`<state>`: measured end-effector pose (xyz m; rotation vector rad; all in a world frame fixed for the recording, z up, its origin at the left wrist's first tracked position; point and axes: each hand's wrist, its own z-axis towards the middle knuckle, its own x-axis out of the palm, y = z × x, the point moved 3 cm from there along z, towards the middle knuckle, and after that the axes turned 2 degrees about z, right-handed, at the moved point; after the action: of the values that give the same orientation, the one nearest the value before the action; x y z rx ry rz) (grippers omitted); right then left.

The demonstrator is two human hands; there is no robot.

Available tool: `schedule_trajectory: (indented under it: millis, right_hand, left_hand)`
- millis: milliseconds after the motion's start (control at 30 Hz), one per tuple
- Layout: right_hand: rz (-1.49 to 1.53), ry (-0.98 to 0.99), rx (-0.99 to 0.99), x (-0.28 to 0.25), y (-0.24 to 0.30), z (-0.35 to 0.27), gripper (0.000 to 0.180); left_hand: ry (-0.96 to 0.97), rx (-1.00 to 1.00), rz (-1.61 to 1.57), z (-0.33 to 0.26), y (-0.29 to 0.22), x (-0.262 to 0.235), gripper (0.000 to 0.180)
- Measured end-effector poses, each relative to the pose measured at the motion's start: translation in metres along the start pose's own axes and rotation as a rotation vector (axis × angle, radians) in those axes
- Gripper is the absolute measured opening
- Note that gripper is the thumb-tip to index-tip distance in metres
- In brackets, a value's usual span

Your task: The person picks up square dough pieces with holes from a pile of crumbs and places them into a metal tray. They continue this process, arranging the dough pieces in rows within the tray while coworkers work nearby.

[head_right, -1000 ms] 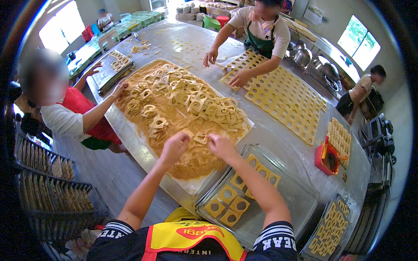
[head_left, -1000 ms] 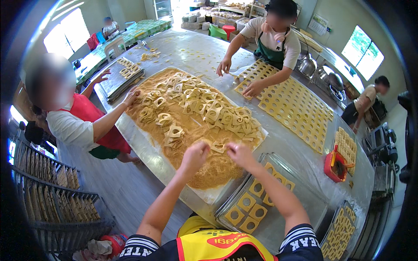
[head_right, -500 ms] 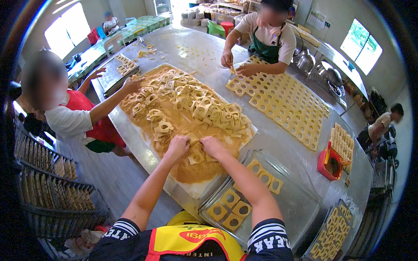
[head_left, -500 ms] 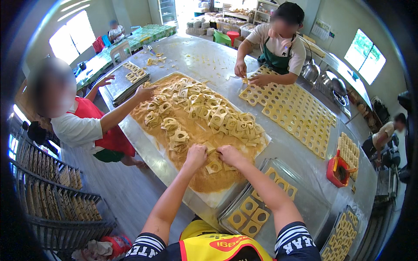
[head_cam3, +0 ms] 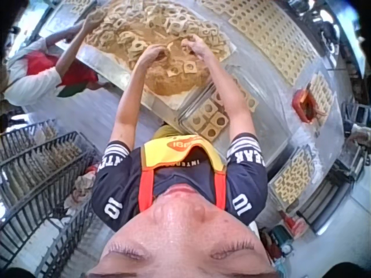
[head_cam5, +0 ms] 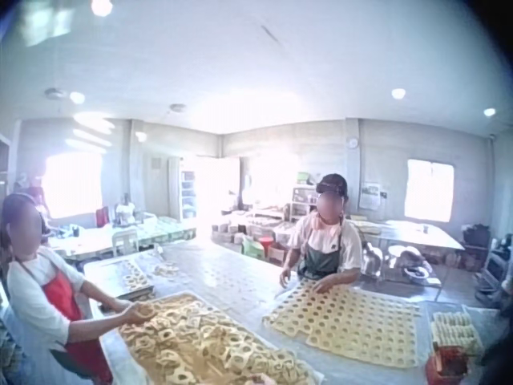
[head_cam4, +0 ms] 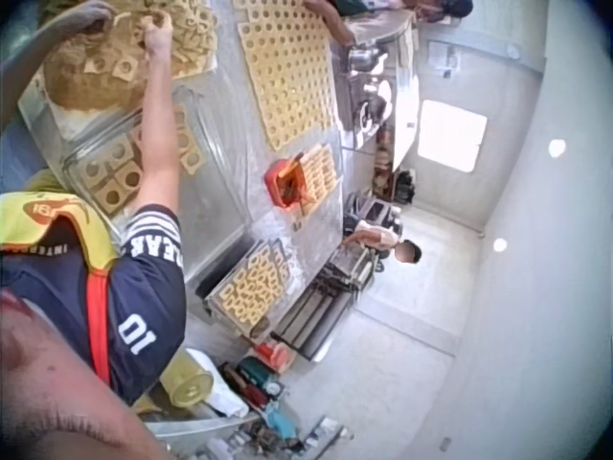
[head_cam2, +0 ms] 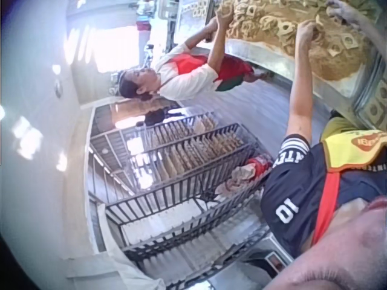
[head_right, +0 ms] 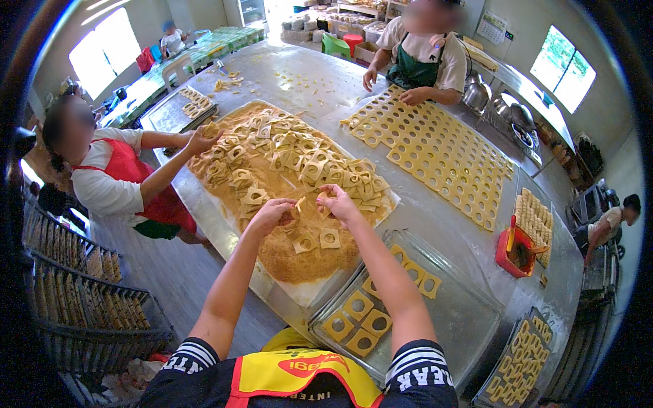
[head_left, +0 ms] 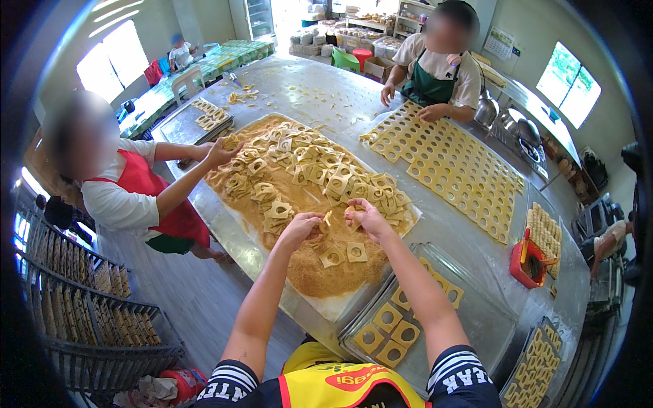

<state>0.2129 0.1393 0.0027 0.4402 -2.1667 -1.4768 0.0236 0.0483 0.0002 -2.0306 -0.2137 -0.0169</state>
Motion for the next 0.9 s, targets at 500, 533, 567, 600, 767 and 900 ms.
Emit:
schedule_trajectory:
  millis: [500,533,567,600,767,900]
  right_hand:
    - [-0.064,0.079,-0.01,0.023,-0.015,-0.015,0.036]
    - [0.027,0.103,0.021,0.026,-0.01,-0.015,0.036]
    - [0.118,0.127,0.053,0.026,-0.003,-0.015,0.035]
    - [0.211,0.145,0.09,0.027,0.004,-0.017,0.035]
    - [0.02,0.056,0.271,-0.012,-0.001,0.003,0.036]
    - [-0.499,-0.125,0.008,-0.063,-0.028,0.031,0.038]
  left_hand:
    - [0.043,0.108,0.004,-0.015,-0.008,0.022,0.028]
    - [0.032,0.105,-0.01,-0.017,-0.011,0.017,0.028]
    - [-0.009,0.15,-0.018,-0.019,-0.016,0.009,0.028]
    - [-0.046,0.189,-0.027,-0.023,-0.02,0.002,0.028]
    - [-0.379,0.56,0.715,-0.064,-0.049,-0.001,0.026]
    - [-0.077,0.325,1.099,-0.067,-0.017,-0.009,0.029]
